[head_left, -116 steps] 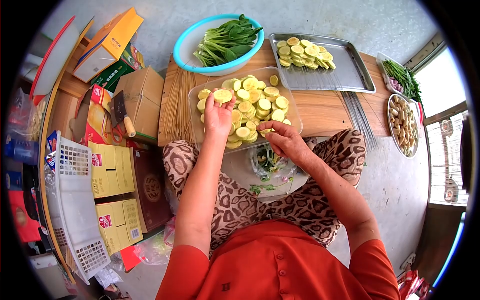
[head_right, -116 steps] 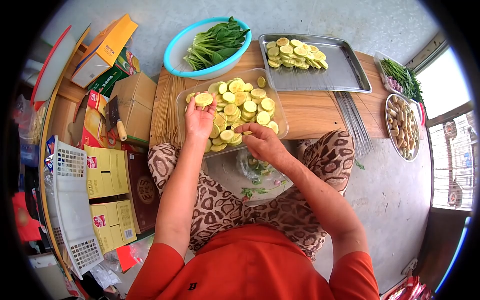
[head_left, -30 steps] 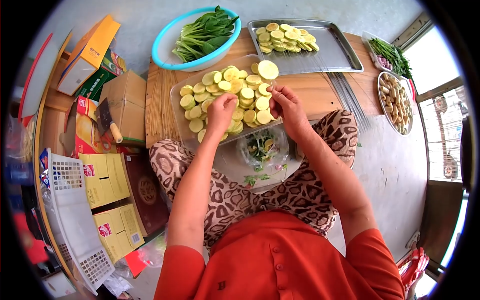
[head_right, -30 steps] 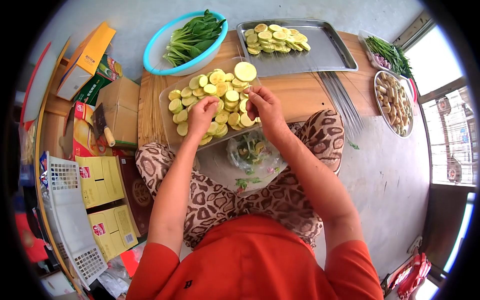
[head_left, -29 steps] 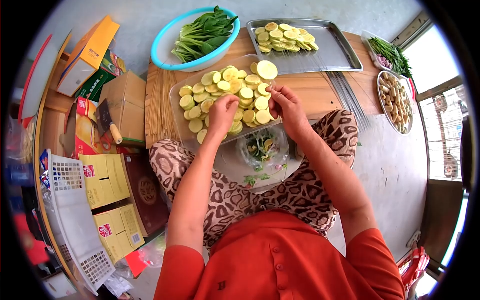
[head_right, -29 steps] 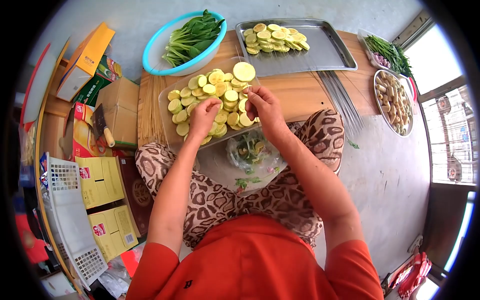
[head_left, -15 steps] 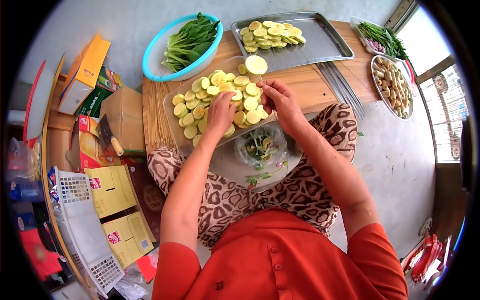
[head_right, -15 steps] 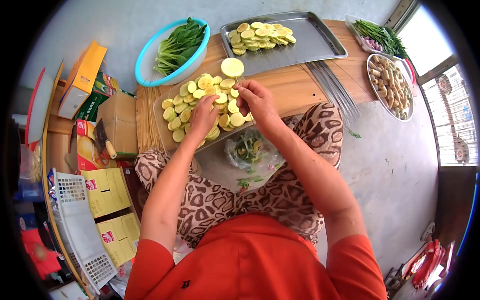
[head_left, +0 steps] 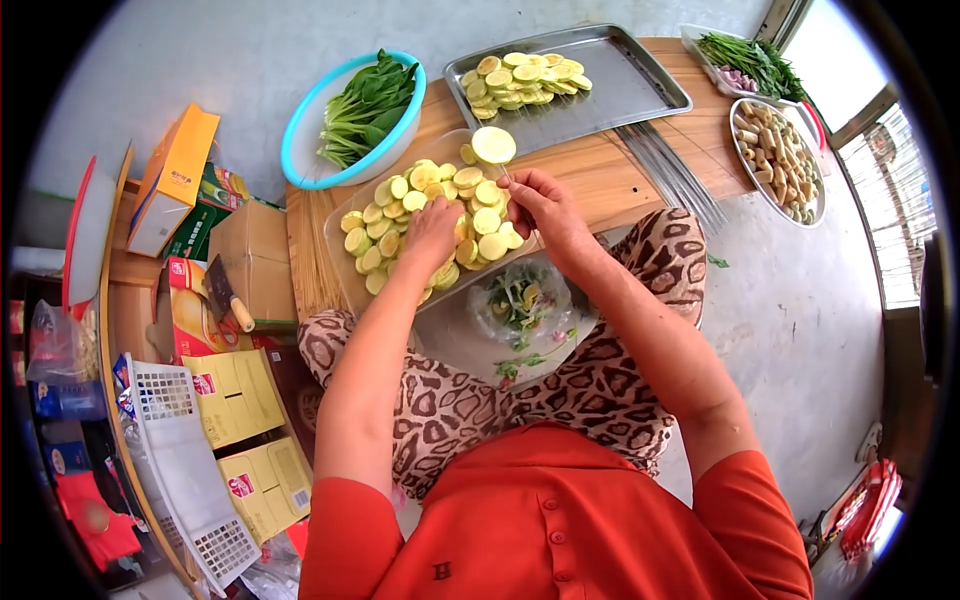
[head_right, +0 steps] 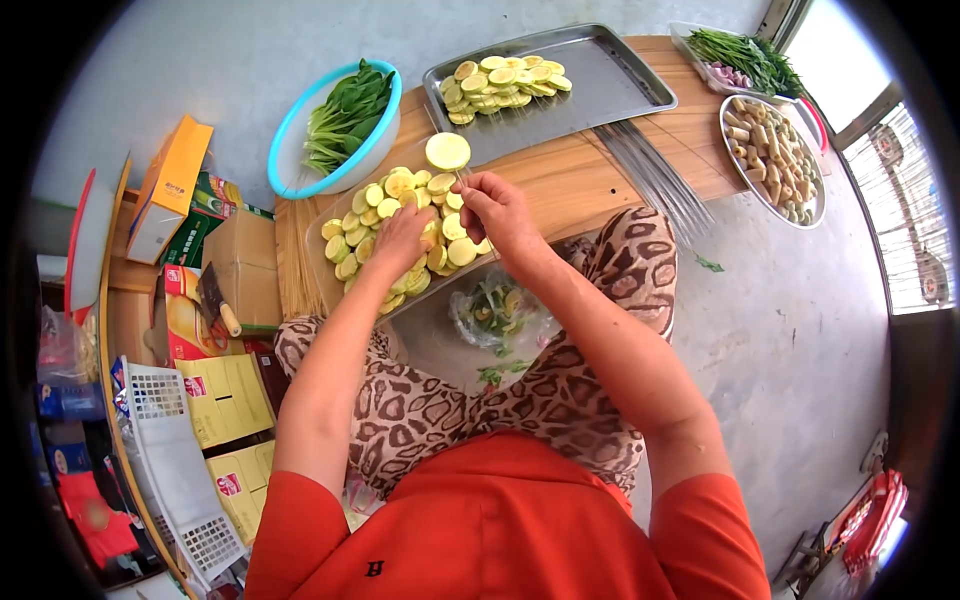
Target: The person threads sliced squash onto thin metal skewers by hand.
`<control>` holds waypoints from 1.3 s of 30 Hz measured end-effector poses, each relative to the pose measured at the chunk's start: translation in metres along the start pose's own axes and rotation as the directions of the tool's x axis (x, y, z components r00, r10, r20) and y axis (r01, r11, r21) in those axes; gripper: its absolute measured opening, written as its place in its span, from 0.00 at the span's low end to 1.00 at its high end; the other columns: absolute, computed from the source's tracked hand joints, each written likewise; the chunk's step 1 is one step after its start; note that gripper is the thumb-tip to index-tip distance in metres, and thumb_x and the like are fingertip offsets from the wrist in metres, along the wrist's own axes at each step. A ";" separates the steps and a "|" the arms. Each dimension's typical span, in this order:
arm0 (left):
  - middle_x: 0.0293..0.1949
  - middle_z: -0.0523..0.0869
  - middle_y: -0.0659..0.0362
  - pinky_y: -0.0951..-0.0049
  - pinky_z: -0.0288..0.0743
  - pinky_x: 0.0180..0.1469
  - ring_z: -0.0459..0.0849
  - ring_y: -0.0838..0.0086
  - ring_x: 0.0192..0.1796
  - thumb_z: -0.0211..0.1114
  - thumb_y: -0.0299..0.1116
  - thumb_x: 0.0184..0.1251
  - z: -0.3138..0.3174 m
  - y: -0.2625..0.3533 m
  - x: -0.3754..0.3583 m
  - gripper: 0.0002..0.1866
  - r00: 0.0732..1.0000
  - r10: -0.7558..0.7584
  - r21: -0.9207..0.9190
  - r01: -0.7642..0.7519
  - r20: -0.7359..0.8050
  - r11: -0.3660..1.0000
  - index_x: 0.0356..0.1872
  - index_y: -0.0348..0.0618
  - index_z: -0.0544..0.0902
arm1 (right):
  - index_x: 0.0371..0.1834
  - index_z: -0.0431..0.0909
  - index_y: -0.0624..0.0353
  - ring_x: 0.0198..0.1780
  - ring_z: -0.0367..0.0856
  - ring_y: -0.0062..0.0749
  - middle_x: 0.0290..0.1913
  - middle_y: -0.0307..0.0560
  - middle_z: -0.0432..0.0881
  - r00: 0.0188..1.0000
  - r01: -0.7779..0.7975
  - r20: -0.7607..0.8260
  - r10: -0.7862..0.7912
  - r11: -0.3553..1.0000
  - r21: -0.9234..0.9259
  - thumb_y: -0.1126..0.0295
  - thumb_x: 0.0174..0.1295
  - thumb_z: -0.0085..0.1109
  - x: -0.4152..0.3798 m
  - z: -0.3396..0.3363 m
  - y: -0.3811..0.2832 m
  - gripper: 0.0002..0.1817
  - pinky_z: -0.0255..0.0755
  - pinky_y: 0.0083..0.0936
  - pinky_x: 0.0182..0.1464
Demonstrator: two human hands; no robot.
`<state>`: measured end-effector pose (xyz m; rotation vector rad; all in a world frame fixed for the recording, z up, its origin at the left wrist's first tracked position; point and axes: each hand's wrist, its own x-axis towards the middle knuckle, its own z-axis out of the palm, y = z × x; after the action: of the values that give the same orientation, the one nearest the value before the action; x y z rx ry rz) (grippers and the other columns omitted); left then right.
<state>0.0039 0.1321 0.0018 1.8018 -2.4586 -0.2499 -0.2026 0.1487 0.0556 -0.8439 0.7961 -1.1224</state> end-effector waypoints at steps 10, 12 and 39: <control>0.35 0.84 0.59 0.72 0.72 0.40 0.80 0.69 0.37 0.71 0.34 0.51 -0.020 -0.043 -0.018 0.13 0.953 -0.303 -0.602 0.249 0.012 0.759 0.37 0.42 0.81 | 0.42 0.75 0.59 0.20 0.65 0.16 0.21 0.34 0.71 0.991 -0.078 0.094 0.091 0.988 -0.136 0.70 0.69 0.47 -0.008 0.007 0.000 0.08 0.59 0.14 0.23; 0.34 0.82 0.62 0.78 0.70 0.40 0.76 0.79 0.36 0.69 0.33 0.52 -0.039 -0.045 -0.028 0.13 0.908 -0.407 -0.825 0.306 0.102 0.475 0.38 0.41 0.81 | 0.42 0.76 0.59 0.19 0.65 0.16 0.20 0.34 0.71 0.985 -0.077 0.139 0.101 0.983 -0.170 0.70 0.69 0.47 -0.008 0.008 0.004 0.08 0.59 0.14 0.23; 0.47 0.80 0.52 0.72 0.76 0.48 0.80 0.64 0.52 0.66 0.29 0.62 -0.047 -0.071 -0.054 0.18 0.896 -0.358 -0.769 -0.028 0.264 -0.639 0.50 0.38 0.73 | 0.39 0.73 0.62 0.15 0.62 0.16 0.18 0.37 0.71 0.941 -0.100 0.260 0.217 0.912 -0.398 0.71 0.68 0.47 -0.014 0.034 0.039 0.06 0.56 0.16 0.18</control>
<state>0.0945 0.1590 0.0369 0.8666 -0.3121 -1.5863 -0.1596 0.1755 0.0385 -1.2187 0.8218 -0.6767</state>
